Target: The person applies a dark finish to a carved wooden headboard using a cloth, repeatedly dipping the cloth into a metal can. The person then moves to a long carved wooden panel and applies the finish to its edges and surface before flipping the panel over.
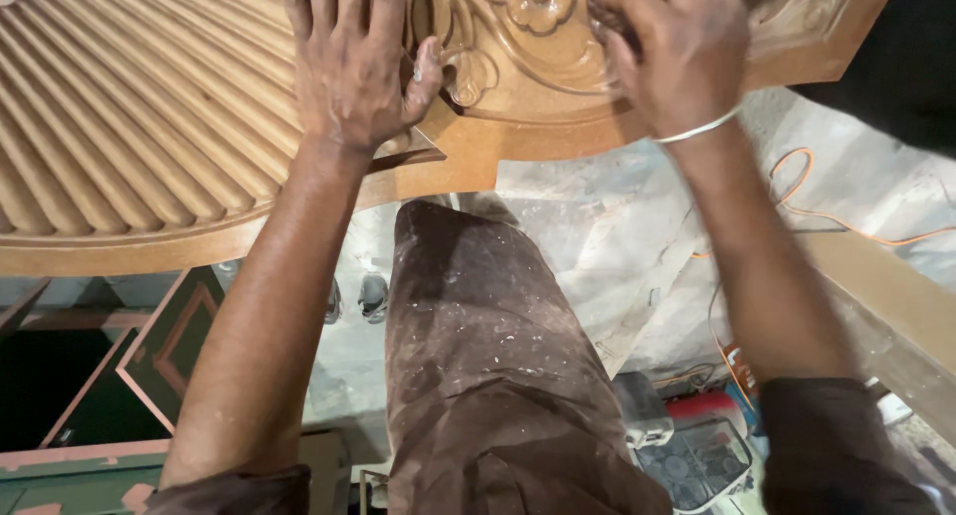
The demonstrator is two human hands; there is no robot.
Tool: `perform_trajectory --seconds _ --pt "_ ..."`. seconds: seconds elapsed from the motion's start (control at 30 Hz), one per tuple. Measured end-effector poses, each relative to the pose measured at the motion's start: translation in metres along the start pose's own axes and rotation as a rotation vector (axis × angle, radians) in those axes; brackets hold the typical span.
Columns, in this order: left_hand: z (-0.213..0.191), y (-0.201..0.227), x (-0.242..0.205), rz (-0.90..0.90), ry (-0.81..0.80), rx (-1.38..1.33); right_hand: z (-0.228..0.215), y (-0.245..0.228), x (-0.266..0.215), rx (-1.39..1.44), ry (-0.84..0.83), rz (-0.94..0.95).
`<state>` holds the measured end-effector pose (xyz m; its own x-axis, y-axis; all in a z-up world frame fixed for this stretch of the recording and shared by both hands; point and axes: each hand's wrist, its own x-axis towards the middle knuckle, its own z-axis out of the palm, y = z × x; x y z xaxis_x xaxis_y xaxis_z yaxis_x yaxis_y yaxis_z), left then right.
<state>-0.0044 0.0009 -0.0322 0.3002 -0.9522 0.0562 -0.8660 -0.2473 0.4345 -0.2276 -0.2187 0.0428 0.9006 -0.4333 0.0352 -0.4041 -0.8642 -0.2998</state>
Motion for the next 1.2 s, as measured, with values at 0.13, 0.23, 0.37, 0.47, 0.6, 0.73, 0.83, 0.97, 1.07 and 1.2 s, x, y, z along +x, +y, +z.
perform_trajectory --seconds 0.13,0.23,0.37,0.47,0.6,0.73,0.83,0.97,1.07,1.2 --pt "0.002 0.000 -0.003 0.001 -0.059 -0.011 -0.009 0.000 0.003 0.125 -0.205 0.089" --pt "0.005 0.000 -0.003 0.048 -0.077 0.032 -0.002 0.003 0.001 -0.063 -0.051 -0.005" --pt "0.002 -0.001 -0.008 0.118 -0.132 0.033 -0.005 0.008 -0.011 0.013 -0.095 -0.071" --pt "0.002 0.000 -0.004 0.180 -0.134 0.050 -0.020 0.015 -0.017 0.081 -0.204 0.047" --pt "0.003 0.000 -0.004 0.148 -0.191 -0.033 -0.010 -0.001 -0.025 -0.163 -0.063 -0.140" --pt "0.002 0.001 0.000 0.118 -0.156 0.054 -0.007 0.005 -0.016 -0.206 -0.121 -0.206" --pt "0.002 0.006 0.000 0.073 -0.194 0.012 -0.002 0.020 -0.027 -0.082 -0.289 0.067" --pt "-0.006 0.002 0.003 0.080 -0.135 0.028 0.007 0.030 -0.046 -0.370 -0.079 -0.268" --pt "-0.004 0.004 0.000 0.013 -0.231 -0.052 0.005 0.026 -0.059 -0.196 -0.200 -0.166" --pt "-0.002 0.003 0.002 0.076 -0.122 0.047 0.011 0.010 -0.044 0.025 -0.073 0.008"
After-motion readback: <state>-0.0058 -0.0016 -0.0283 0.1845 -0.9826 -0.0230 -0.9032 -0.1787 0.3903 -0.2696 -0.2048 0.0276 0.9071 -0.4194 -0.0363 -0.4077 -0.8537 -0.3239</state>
